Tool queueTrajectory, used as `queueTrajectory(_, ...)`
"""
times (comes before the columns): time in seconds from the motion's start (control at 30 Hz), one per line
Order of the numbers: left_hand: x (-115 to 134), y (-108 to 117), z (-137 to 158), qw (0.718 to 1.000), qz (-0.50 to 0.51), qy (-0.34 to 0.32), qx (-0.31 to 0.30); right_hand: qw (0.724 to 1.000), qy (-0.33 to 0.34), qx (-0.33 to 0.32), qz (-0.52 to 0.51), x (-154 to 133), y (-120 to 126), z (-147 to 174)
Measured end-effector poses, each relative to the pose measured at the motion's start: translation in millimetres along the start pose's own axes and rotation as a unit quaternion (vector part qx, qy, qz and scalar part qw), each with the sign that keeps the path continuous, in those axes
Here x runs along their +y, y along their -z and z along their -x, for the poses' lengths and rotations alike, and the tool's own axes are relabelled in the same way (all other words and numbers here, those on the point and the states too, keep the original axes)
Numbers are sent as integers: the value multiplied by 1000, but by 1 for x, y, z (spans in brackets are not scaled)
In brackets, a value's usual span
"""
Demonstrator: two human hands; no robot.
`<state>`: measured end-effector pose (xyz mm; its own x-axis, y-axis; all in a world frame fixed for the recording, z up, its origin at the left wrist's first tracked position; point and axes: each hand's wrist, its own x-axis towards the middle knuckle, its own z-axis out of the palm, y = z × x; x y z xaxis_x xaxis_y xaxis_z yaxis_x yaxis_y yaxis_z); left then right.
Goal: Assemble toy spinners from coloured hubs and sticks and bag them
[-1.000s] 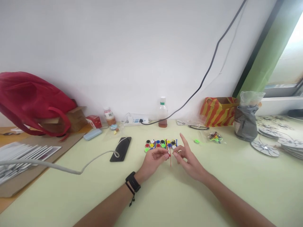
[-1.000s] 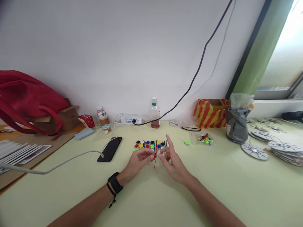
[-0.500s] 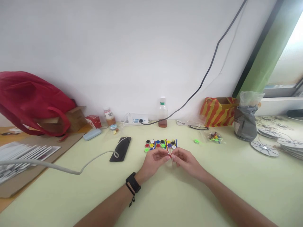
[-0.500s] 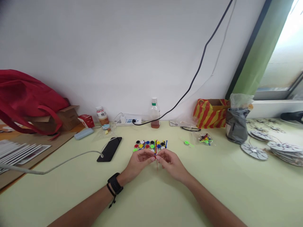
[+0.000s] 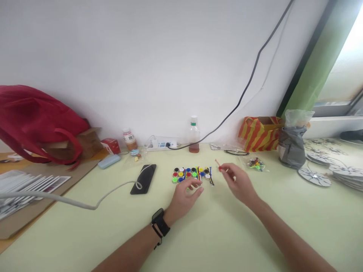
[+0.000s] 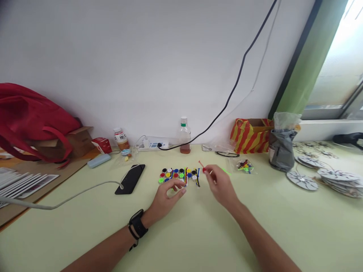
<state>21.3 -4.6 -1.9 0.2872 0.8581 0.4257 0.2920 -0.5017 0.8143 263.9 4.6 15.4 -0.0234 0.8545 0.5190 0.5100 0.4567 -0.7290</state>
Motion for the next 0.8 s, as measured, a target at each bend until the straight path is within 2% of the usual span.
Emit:
queueTrajectory(0.1,0,0,2,999,-45,-19,-9,989,44,94,107,16,23,-11)
queueTrajectory(0.17,-1,-1,2,998,-67,-19,-11,982,40,115,145,27,31,-14)
queueTrajectory(0.2,-1,-1,3,997,-79,-16,-6,982,29,91,160,31,32,-13)
queueTrajectory(0.27,-2,-2,2,995,-103,-13,10,980,-19,-21,196,39,31,-11)
queueTrajectory(0.33,-3,-2,2,992,-119,-11,28,957,-80,-153,234,45,26,-8)
queueTrajectory(0.4,-3,-1,1,991,-125,-13,35,931,-122,-215,268,49,21,-6)
queueTrajectory(0.47,-3,-1,0,991,-128,-13,35,920,-131,-212,301,53,17,-7)
queueTrajectory(0.6,-3,-1,0,991,-133,-16,28,909,-143,-167,355,66,15,-17)
queueTrajectory(0.8,-1,-2,0,991,-130,-16,21,909,-131,-108,380,75,17,-23)
